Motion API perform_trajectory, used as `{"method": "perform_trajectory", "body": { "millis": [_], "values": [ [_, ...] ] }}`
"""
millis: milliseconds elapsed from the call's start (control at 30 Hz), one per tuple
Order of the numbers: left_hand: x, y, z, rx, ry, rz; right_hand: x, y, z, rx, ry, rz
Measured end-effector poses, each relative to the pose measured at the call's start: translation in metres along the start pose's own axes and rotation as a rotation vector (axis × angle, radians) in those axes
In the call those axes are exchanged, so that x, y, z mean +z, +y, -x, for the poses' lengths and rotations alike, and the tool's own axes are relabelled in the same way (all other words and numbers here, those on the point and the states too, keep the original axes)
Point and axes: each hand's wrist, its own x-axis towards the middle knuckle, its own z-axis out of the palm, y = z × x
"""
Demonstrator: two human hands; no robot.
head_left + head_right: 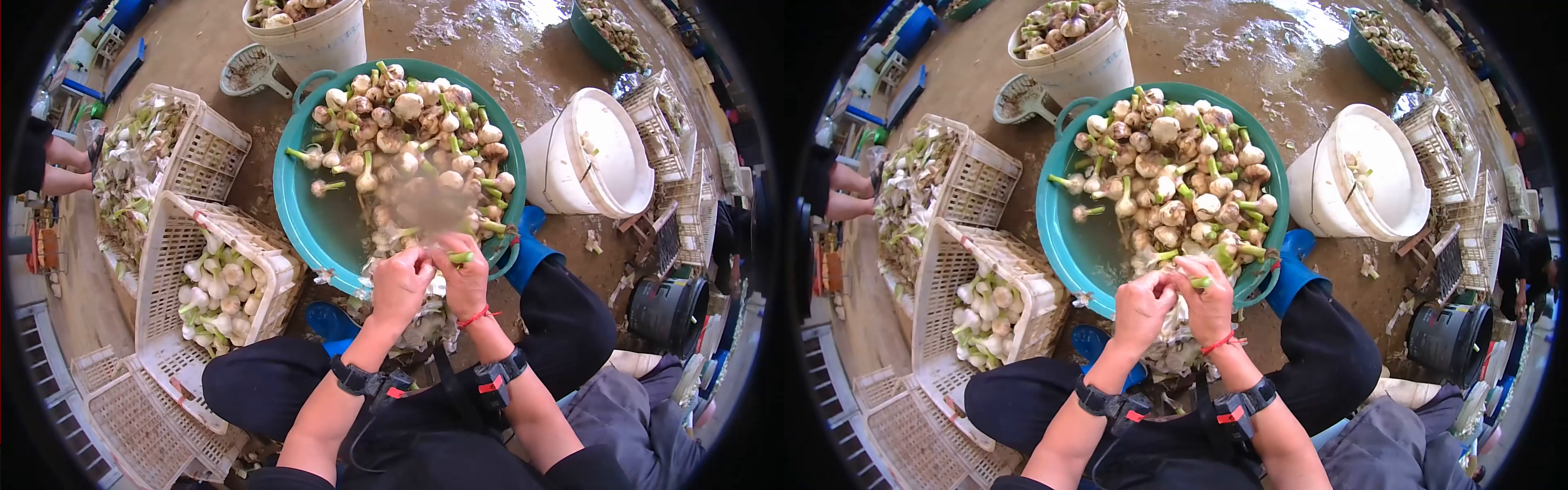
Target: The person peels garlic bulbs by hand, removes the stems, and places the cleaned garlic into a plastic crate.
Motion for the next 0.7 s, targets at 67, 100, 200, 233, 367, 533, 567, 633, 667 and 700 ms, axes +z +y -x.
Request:
{"method": "perform_trajectory", "body": {
  "millis": [67,100,200,233,367,533,567,633,667,700],
  "values": [
    [0.001,-0.018,-0.011,-0.179,-0.105,0.140,0.002,0.004,-0.002,0.200,-0.028,-0.301],
    [0.002,-0.032,-0.014,-0.349,-0.208,0.282,0.001,0.004,-0.003,0.394,-0.044,-0.603],
    [-0.003,-0.092,-0.033,-0.178,-0.499,-0.051,-0.031,0.008,-0.052,0.229,0.011,-0.917],
    [-0.010,-0.109,-0.041,-0.113,-0.496,-0.200,-0.057,0.002,-0.070,0.131,0.087,-1.362],
    [-0.033,-0.168,-0.115,-0.190,0.618,-0.405,-0.123,0.000,-0.101,-0.001,0.332,-1.609],
    [-0.039,-0.204,-0.150,-0.289,0.090,0.080,-0.043,0.004,-0.070,0.363,0.062,-0.611],
    [-0.037,-0.164,-0.134,-0.562,-0.016,0.458,-0.024,0.013,-0.062,0.359,-0.074,-0.361],
    [-0.026,-0.129,-0.094,-0.530,-0.199,0.905,0.015,0.013,-0.042,0.434,-0.259,-0.305],
    [-0.021,-0.105,-0.072,-0.529,-0.201,1.010,0.034,0.019,-0.029,0.432,-0.278,-0.476],
    [-0.015,-0.085,-0.052,-0.528,-0.200,1.117,0.044,0.025,-0.020,0.425,-0.300,-0.646]
  ]
}}
